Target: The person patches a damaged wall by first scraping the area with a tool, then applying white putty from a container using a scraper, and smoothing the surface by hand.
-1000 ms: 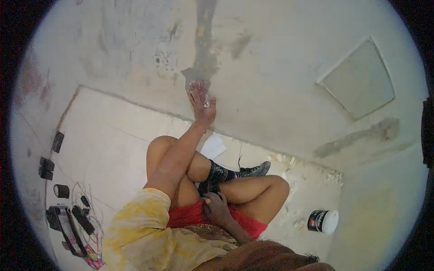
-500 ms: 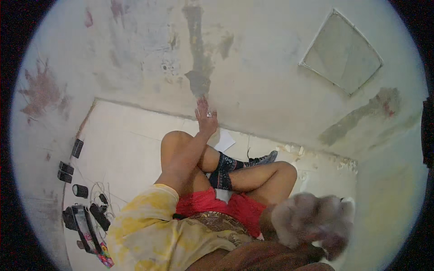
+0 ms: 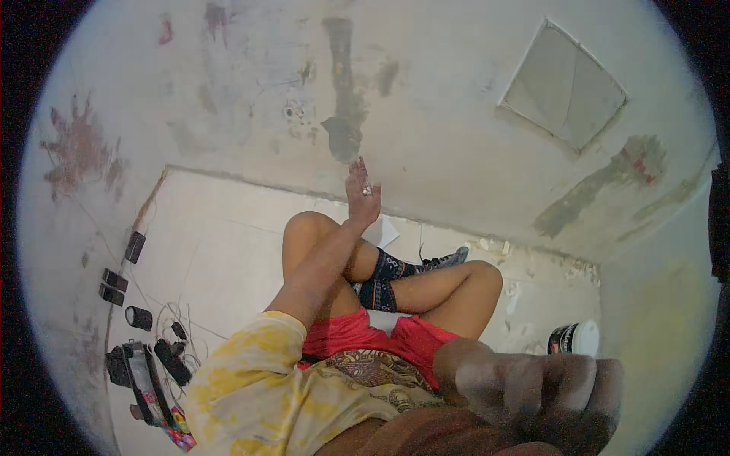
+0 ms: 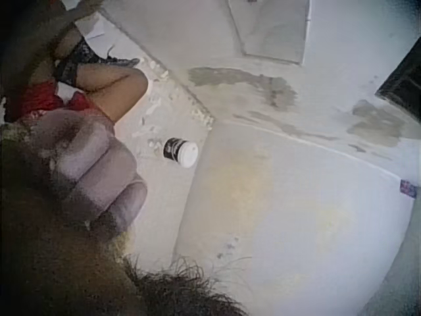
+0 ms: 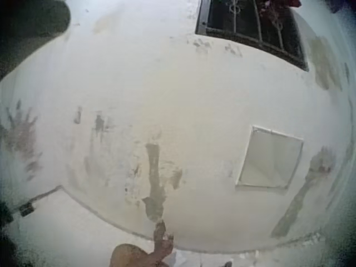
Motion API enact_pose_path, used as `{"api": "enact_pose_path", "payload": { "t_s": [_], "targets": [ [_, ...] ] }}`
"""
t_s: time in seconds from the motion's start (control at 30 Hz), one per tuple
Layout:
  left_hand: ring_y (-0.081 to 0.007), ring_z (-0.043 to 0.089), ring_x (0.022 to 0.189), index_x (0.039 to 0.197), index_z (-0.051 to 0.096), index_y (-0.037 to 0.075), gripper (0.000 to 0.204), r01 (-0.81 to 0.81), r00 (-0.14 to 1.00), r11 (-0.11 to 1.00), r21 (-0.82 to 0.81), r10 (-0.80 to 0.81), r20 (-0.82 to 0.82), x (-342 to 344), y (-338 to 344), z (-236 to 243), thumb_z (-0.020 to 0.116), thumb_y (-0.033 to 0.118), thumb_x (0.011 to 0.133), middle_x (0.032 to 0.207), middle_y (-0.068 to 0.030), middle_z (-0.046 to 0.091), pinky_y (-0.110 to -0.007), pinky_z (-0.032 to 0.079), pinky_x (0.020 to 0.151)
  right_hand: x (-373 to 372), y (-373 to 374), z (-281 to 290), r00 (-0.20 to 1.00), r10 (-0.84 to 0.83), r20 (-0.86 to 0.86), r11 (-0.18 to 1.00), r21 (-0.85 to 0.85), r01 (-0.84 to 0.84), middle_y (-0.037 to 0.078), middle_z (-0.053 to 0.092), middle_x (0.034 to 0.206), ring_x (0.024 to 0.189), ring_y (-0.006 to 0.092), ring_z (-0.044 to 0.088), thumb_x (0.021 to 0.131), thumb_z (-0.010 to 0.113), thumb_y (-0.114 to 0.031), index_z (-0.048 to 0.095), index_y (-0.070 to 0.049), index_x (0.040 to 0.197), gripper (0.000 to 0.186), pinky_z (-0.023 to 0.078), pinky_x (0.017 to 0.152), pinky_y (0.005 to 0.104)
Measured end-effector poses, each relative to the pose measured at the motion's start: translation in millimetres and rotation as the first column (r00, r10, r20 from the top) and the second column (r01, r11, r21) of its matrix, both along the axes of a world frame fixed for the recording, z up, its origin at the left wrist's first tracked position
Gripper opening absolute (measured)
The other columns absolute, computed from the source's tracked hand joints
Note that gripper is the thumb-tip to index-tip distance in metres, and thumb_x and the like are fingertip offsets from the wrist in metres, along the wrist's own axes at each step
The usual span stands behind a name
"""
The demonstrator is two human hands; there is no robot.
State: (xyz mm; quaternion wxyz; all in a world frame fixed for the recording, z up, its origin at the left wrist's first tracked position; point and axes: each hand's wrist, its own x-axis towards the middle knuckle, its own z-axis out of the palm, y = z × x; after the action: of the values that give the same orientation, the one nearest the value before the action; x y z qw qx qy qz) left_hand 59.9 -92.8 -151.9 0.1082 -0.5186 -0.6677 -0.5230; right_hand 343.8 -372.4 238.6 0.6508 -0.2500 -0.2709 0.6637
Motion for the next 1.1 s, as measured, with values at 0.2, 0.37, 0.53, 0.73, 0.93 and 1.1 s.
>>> {"api": "enact_pose_path", "payload": {
  "t_s": [0.2,0.37,0.53,0.73,0.93,1.1],
  "targets": [
    [-0.0405,0.011,0.146,0.154,0.007,0.001,0.077,0.013,0.997,1.000,0.013,-0.014,0.082,16,3,28,0.050,0.026,0.095,0.158,-0.0238,0.011,-0.053,0.011,0.117,8,10,-17,0.937,0.313,-0.152,0.577,0.815,-0.061,0.000,0.048,0.079,0.068,0.0158,0.045,0.098,0.045,-0.024,0.048,-0.013,0.077,0.024,0.040,0.053,0.0296],
    [-0.0399,0.012,0.146,0.154,0.004,0.003,0.076,-0.037,0.979,0.999,-0.010,0.038,0.199,22,-4,38,0.048,0.024,0.096,0.159,-0.0215,0.010,-0.049,0.011,0.118,-21,19,-31,0.864,0.479,-0.154,0.398,0.915,-0.058,0.001,0.046,0.082,0.070,0.0147,0.045,0.096,0.050,-0.021,0.050,-0.011,0.083,0.016,0.039,0.054,0.0307],
    [-0.0388,0.017,0.145,0.154,0.009,0.002,0.074,0.016,0.957,0.983,0.182,-0.068,0.282,25,4,49,0.049,0.022,0.095,0.158,-0.0216,0.015,-0.047,0.015,0.117,-63,14,-27,0.708,0.678,-0.197,0.187,0.978,0.094,0.003,0.045,0.084,0.071,0.0137,0.045,0.093,0.055,-0.018,0.053,-0.009,0.090,0.009,0.038,0.054,0.0318],
    [-0.0366,0.044,0.131,0.149,0.025,0.000,0.063,0.161,0.890,0.949,0.273,-0.259,0.375,41,-14,88,0.049,0.020,0.095,0.143,-0.0258,0.043,-0.042,0.031,0.110,-43,65,-68,0.959,0.283,0.008,0.517,0.841,-0.160,0.002,0.042,0.083,0.065,0.0121,0.038,0.096,0.054,-0.024,0.050,-0.008,0.092,0.017,0.031,0.055,0.0267],
    [-0.0226,0.061,0.111,0.138,0.049,0.000,0.047,0.238,0.711,0.921,0.308,-0.381,0.591,36,-33,124,0.051,0.023,0.096,0.120,-0.0216,0.063,-0.034,0.043,0.097,-63,154,-132,0.977,0.166,0.136,0.792,0.572,-0.214,0.003,0.048,0.079,0.063,0.0120,0.042,0.096,0.055,-0.025,0.048,-0.009,0.089,0.018,0.034,0.054,0.0284],
    [-0.0163,0.063,0.097,0.128,0.059,-0.001,0.042,0.358,0.642,0.832,0.424,-0.549,0.535,21,-40,109,0.053,0.027,0.097,0.108,-0.0112,0.069,-0.033,0.047,0.090,-92,242,-198,0.684,-0.119,0.720,0.833,0.447,-0.326,0.007,0.056,0.095,0.081,0.0153,0.052,0.100,0.050,-0.024,0.052,-0.004,0.104,0.021,0.044,0.068,0.0305]
  ]
}}
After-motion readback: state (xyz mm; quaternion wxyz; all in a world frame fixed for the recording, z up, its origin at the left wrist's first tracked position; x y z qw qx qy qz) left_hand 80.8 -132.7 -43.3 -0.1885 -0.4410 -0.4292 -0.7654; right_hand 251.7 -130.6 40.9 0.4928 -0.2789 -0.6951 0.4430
